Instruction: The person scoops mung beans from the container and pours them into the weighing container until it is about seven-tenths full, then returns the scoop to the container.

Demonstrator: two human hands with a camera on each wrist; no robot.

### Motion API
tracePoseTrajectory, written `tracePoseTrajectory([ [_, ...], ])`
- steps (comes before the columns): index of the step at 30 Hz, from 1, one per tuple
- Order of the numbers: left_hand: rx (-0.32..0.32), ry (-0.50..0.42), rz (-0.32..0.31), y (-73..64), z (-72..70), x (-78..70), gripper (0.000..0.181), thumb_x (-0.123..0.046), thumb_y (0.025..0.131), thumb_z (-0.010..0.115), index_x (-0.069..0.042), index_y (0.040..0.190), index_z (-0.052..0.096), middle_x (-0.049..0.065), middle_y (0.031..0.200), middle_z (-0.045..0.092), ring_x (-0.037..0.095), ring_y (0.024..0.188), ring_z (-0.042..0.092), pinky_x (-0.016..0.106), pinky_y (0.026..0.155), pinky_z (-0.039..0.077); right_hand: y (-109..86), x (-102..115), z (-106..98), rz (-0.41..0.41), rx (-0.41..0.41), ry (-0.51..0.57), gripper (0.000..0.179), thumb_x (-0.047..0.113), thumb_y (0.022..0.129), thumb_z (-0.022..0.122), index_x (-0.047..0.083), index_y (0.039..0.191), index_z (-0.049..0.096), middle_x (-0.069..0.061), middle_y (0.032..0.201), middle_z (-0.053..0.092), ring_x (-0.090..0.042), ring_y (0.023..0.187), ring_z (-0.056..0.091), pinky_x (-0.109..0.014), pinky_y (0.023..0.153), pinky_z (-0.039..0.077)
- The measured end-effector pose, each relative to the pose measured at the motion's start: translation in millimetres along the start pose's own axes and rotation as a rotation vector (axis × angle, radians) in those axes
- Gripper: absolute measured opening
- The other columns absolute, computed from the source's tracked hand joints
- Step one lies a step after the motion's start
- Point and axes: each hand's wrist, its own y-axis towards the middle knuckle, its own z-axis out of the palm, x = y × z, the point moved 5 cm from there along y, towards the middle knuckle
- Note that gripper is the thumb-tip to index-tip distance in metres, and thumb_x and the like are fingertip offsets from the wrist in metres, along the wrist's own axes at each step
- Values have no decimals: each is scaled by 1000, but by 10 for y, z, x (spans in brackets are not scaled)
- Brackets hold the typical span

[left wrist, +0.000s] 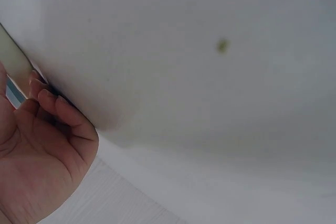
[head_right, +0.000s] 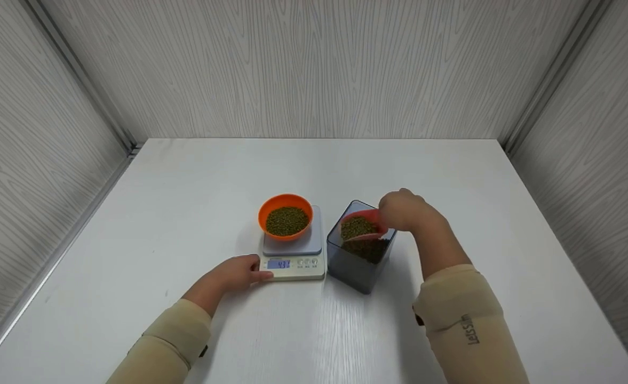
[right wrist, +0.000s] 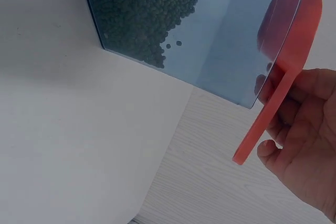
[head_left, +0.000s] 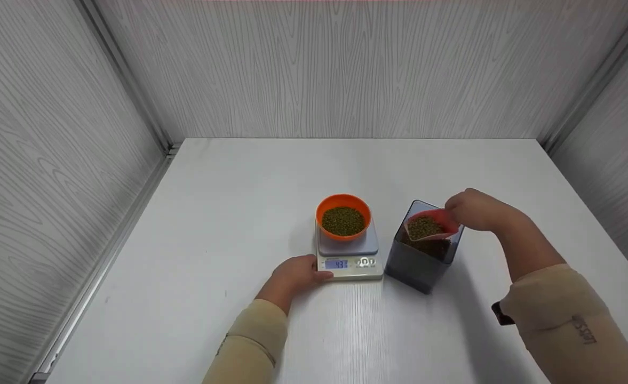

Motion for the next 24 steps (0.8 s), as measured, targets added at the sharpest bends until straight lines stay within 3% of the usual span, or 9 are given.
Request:
tracePoseTrajectory([
  [4,1,-5,0,2,-2,-5,43,-50,80,62,-17,107,60,2,106,61,19,96,53,41,94,39,-30,-56,-15,23,-36,65,26,8,86,40,0,94,63,-11,87,57,-26,82,49,-41,71,45],
  [8,0,-1,1,-4,-6,-10,42,-50,80,62,-16,105,60,2,103,61,19,93,53,41,92,39,-50,-107,-12,60,-46,118,32,11,88,36,-3,108,58,-18,105,55,-33,97,46,-52,83,41],
  [15,-2,8,-8,-5,-11,-16,40,-49,80,62,-15,102,60,1,96,60,19,86,51,41,90,40,-76,-125,21,94,-45,212,40,13,92,32,-6,122,48,-25,119,48,-38,107,45,-57,92,36],
  [20,6,-1,-24,-12,-1,-13,41,-49,80,63,-15,103,59,1,96,60,19,88,51,41,92,40,-76,-84,12,83,-46,233,36,13,91,33,-3,117,52,-20,109,52,-33,94,50,-44,80,45],
  [24,5,2,-26,-14,4,-7,42,-50,80,63,-16,104,59,0,98,60,19,90,52,41,93,40,-46,-2,-20,67,-60,251,30,10,90,35,-1,108,56,-13,94,54,-25,80,50,-33,67,43],
])
